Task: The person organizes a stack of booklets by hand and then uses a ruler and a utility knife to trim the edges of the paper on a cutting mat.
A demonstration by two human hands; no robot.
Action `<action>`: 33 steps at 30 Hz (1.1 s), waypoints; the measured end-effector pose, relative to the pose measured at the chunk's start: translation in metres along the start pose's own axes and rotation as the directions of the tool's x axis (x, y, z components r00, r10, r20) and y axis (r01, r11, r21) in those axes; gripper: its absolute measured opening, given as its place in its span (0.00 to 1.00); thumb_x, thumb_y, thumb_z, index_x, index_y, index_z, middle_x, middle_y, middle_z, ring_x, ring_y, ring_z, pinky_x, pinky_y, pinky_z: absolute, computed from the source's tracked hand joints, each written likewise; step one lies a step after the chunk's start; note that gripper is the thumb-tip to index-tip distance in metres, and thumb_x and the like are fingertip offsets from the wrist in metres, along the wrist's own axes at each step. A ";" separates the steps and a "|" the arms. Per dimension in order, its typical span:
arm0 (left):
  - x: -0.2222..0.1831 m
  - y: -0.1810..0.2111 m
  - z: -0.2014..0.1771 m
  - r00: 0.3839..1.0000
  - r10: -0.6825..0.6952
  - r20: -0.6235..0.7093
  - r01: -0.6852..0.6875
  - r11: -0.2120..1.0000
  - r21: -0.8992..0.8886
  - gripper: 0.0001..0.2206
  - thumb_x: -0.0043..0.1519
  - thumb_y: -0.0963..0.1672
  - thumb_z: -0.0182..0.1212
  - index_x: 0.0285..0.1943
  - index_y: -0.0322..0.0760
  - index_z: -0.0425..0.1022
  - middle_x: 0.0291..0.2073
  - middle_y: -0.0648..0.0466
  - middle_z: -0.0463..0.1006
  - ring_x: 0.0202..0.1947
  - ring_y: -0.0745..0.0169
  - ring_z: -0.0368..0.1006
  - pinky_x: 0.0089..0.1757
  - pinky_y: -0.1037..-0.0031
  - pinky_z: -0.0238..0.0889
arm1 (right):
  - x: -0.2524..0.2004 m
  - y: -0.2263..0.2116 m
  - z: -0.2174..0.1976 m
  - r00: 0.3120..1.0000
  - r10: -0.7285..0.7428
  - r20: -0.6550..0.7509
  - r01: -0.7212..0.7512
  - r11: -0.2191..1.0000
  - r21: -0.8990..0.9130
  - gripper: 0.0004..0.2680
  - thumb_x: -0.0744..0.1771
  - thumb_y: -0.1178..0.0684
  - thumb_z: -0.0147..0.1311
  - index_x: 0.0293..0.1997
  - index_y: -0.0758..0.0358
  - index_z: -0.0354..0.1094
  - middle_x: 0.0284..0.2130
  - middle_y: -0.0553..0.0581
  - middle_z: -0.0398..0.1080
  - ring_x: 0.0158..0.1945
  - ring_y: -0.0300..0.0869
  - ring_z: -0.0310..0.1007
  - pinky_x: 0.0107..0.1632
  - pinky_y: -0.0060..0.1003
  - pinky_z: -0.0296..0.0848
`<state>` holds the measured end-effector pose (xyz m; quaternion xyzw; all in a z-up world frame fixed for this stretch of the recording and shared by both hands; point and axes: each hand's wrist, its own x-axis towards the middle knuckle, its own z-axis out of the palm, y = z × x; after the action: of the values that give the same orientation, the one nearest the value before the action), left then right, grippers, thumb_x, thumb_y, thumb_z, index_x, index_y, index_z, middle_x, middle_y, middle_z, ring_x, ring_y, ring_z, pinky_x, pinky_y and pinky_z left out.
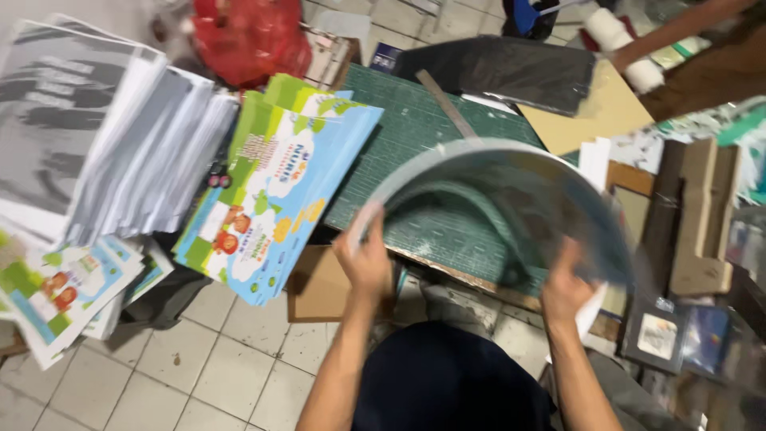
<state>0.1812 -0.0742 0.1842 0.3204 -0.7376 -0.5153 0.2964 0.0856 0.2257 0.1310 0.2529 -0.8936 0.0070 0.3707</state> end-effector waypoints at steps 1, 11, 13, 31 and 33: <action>0.003 -0.002 0.005 0.961 -0.268 0.073 0.259 0.959 0.112 0.09 0.66 0.39 0.66 0.54 0.28 0.81 0.43 0.41 0.84 0.44 0.50 0.84 0.48 0.66 0.73 | 0.001 0.005 0.003 0.965 0.231 0.121 -0.253 0.944 0.214 0.09 0.71 0.59 0.53 0.52 0.76 0.74 0.43 0.64 0.77 0.44 0.47 0.77 0.48 0.42 0.76; -0.008 0.006 0.003 0.979 0.199 -0.039 -0.202 0.975 -0.097 0.11 0.65 0.36 0.57 0.55 0.25 0.79 0.45 0.38 0.84 0.47 0.50 0.82 0.51 0.67 0.72 | 0.008 -0.009 -0.012 0.718 0.566 0.404 -0.686 0.478 0.549 0.10 0.72 0.53 0.58 0.45 0.77 0.74 0.34 0.59 0.76 0.29 0.35 0.69 0.30 0.32 0.66; -0.002 0.002 0.006 0.960 -0.273 0.065 0.262 0.955 0.140 0.11 0.65 0.40 0.62 0.53 0.26 0.80 0.37 0.38 0.85 0.33 0.48 0.83 0.41 0.65 0.72 | 0.010 -0.007 -0.011 0.667 0.557 0.496 -0.744 0.460 0.484 0.10 0.72 0.54 0.58 0.45 0.77 0.73 0.29 0.59 0.74 0.28 0.36 0.66 0.30 0.33 0.64; 0.021 -0.059 -0.050 0.950 0.231 0.212 -0.183 0.958 -0.221 0.19 0.61 0.37 0.63 0.61 0.29 0.67 0.49 0.44 0.75 0.52 0.54 0.71 0.56 0.66 0.64 | -0.006 0.085 0.015 0.738 0.283 0.612 -0.651 0.060 0.757 0.15 0.64 0.57 0.61 0.54 0.68 0.66 0.42 0.54 0.73 0.49 0.39 0.74 0.55 0.35 0.71; 0.022 -0.062 -0.051 0.964 0.182 0.195 -0.070 0.878 -0.473 0.20 0.58 0.37 0.57 0.61 0.34 0.64 0.45 0.47 0.76 0.48 0.58 0.73 0.55 0.68 0.67 | -0.016 0.089 0.015 0.750 0.319 0.579 -0.581 -0.101 0.808 0.14 0.63 0.59 0.58 0.53 0.66 0.65 0.41 0.53 0.72 0.50 0.40 0.73 0.58 0.36 0.70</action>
<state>0.2169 -0.1371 0.1430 0.1289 -0.6426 -0.6894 0.3086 0.0444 0.3073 0.1252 0.1100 -0.7105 0.6949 -0.0122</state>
